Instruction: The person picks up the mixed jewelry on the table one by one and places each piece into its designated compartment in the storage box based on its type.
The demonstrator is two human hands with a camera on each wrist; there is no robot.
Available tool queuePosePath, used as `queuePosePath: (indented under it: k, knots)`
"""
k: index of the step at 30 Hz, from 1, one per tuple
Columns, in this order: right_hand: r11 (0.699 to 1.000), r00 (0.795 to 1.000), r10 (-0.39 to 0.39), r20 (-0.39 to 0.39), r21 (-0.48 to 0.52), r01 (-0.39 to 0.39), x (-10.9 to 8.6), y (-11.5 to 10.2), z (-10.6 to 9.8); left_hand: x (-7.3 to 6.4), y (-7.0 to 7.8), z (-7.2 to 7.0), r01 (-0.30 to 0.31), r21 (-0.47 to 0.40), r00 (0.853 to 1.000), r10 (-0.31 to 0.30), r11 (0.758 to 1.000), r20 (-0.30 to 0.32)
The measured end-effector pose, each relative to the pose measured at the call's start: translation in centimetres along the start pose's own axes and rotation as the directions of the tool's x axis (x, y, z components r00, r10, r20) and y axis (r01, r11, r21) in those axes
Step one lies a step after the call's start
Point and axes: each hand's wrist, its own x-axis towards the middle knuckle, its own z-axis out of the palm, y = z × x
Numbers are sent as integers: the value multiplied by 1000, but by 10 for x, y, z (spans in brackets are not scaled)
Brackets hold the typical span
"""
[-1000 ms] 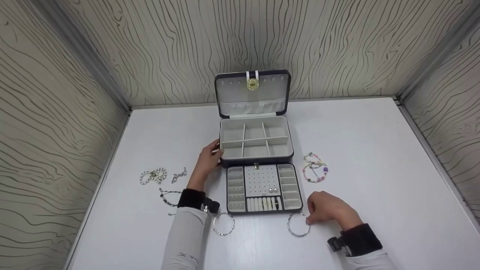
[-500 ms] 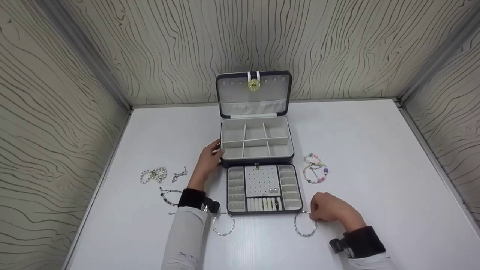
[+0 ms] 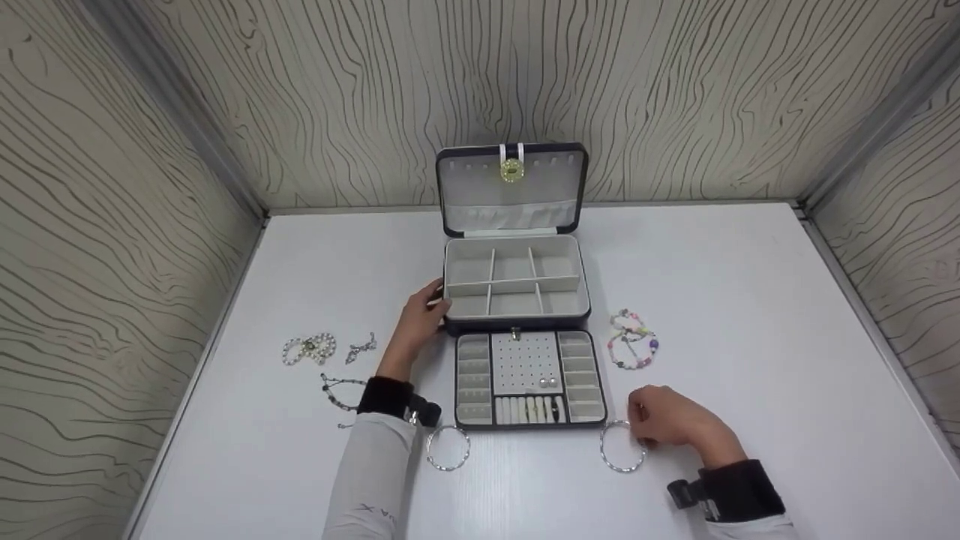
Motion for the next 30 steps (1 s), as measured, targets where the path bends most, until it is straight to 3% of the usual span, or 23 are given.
queuePosePath:
  k: [5, 11, 21, 30]
  knots:
    - [999, 1000, 1, -12, 49, -1, -2, 6, 1, -1, 2, 3, 21, -29, 999, -20, 999, 27]
    - [998, 997, -56, -61, 30, 58, -5, 10, -3, 0, 2, 5, 15, -33, 999, -14, 999, 34]
    - [986, 998, -66, -26, 150, 69, -10, 9, -17, 1, 1, 2, 34, -54, 999, -32, 998, 29]
    - [990, 991, -80, -109, 107, 91, -11, 1, -35, -1, 2, 0, 23, -45, 999, -22, 999, 24]
